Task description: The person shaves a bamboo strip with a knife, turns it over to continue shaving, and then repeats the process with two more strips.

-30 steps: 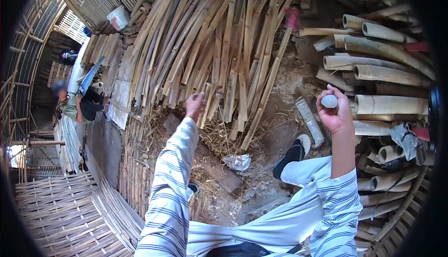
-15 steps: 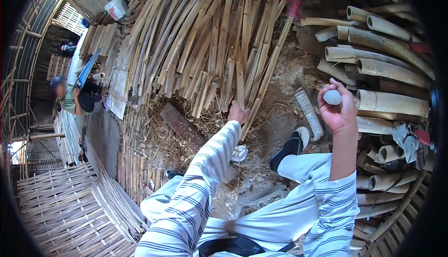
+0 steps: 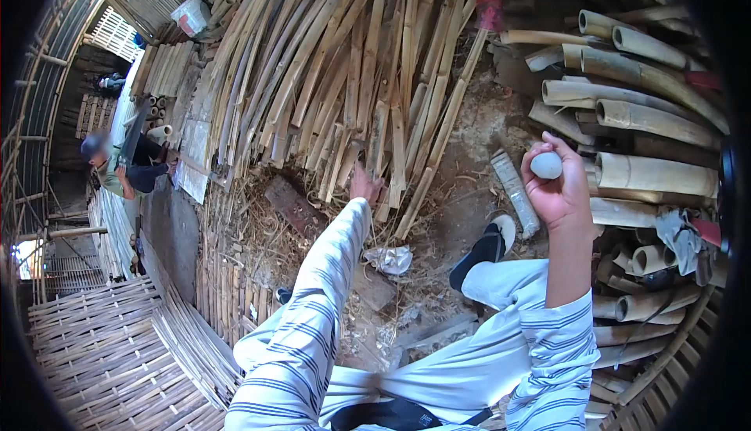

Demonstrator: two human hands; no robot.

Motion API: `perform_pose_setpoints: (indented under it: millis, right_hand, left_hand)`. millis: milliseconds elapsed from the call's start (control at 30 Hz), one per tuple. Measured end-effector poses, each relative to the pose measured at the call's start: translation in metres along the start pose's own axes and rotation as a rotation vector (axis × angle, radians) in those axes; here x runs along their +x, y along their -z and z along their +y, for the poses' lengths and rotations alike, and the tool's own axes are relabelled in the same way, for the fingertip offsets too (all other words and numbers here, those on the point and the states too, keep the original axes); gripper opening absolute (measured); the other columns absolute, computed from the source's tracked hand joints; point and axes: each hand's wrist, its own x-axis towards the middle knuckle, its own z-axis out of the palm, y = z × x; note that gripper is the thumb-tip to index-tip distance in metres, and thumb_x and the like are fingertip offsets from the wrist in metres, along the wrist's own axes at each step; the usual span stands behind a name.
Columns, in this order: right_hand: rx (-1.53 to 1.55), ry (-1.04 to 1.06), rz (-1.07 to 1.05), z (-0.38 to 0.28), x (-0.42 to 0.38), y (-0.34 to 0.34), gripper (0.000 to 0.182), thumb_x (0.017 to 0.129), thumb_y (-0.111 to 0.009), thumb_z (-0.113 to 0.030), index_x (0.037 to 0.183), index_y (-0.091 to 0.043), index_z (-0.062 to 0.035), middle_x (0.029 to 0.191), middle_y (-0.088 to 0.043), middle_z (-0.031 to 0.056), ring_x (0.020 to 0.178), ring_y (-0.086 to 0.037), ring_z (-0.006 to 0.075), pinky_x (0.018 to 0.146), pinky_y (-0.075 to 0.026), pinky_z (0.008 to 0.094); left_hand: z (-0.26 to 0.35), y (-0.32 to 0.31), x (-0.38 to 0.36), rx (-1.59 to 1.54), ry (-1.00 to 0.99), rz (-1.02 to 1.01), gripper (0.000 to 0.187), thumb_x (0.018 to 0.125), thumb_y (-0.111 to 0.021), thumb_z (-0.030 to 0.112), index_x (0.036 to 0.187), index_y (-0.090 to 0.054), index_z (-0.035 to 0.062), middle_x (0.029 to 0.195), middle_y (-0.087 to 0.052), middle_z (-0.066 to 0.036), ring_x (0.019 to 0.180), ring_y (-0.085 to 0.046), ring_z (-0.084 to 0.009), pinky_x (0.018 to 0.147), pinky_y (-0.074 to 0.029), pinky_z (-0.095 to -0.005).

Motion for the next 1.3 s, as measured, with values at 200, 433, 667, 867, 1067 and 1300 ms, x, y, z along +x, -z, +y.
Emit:
perform_pose_setpoints:
  millis: [200,433,667,867,1067,1300]
  right_hand:
    - [0.041,-0.045,-0.047,0.003,0.009,0.0,0.013,0.086,-0.061,-0.002,0.088,-0.048,-0.0051,0.073,-0.056,0.0027,0.065,-0.058,0.0125,0.066,-0.054,0.0315]
    - [0.008,-0.052,-0.036,0.008,0.01,-0.001,0.011,0.086,-0.061,-0.003,0.088,-0.05,-0.0057,0.072,-0.056,0.0024,0.065,-0.059,0.0141,0.066,-0.054,0.0331]
    - [0.031,-0.051,-0.02,0.009,0.011,0.001,0.009,0.086,-0.06,-0.004,0.087,-0.051,-0.0065,0.071,-0.057,0.0021,0.064,-0.059,0.0151,0.065,-0.053,0.0357]
    - [0.01,-0.025,-0.041,0.008,0.019,0.006,0.009,0.086,-0.06,-0.005,0.086,-0.051,-0.0066,0.071,-0.056,0.0012,0.063,-0.059,0.0156,0.066,-0.054,0.0368]
    - [0.034,-0.019,-0.022,0.005,0.017,0.008,0.008,0.087,-0.059,-0.005,0.087,-0.051,-0.0062,0.073,-0.055,0.0017,0.065,-0.059,0.016,0.067,-0.054,0.0374]
    - [0.052,-0.013,-0.033,0.002,0.022,0.015,0.008,0.085,-0.059,-0.004,0.087,-0.052,-0.0069,0.075,-0.055,0.0017,0.066,-0.058,0.0162,0.066,-0.054,0.0389]
  left_hand:
    - [0.03,0.021,-0.02,0.017,0.105,-0.044,0.06,0.071,-0.075,0.02,0.12,-0.049,-0.0028,0.108,-0.063,-0.027,0.103,-0.061,-0.0414,0.092,-0.047,-0.0457]
    - [0.05,0.042,-0.03,0.161,0.028,-0.126,0.052,0.07,-0.069,0.033,0.101,-0.053,-0.0057,0.1,-0.063,-0.031,0.096,-0.062,-0.0437,0.087,-0.049,-0.0476]
    - [0.067,0.071,-0.026,-0.043,0.069,-0.204,0.032,0.068,-0.067,0.022,0.076,-0.061,-0.0089,0.073,-0.066,-0.022,0.065,-0.067,-0.0313,0.06,-0.054,-0.0382]
    - [0.118,0.107,-0.029,-0.357,0.272,-0.424,0.019,0.077,-0.056,0.008,0.072,-0.058,-0.0109,0.068,-0.064,-0.018,0.053,-0.066,-0.0248,0.046,-0.055,-0.0348]
    - [0.16,0.141,-0.047,-0.677,0.316,-0.607,0.018,0.08,-0.047,0.008,0.09,-0.056,-0.0043,0.071,-0.059,-0.013,0.056,-0.062,-0.0234,0.055,-0.059,-0.04]
    - [0.198,0.151,-0.057,-1.118,0.47,-0.738,0.021,0.066,-0.047,0.02,0.082,-0.051,0.0082,0.066,-0.05,-0.005,0.048,-0.04,-0.0188,0.05,-0.035,-0.0318]
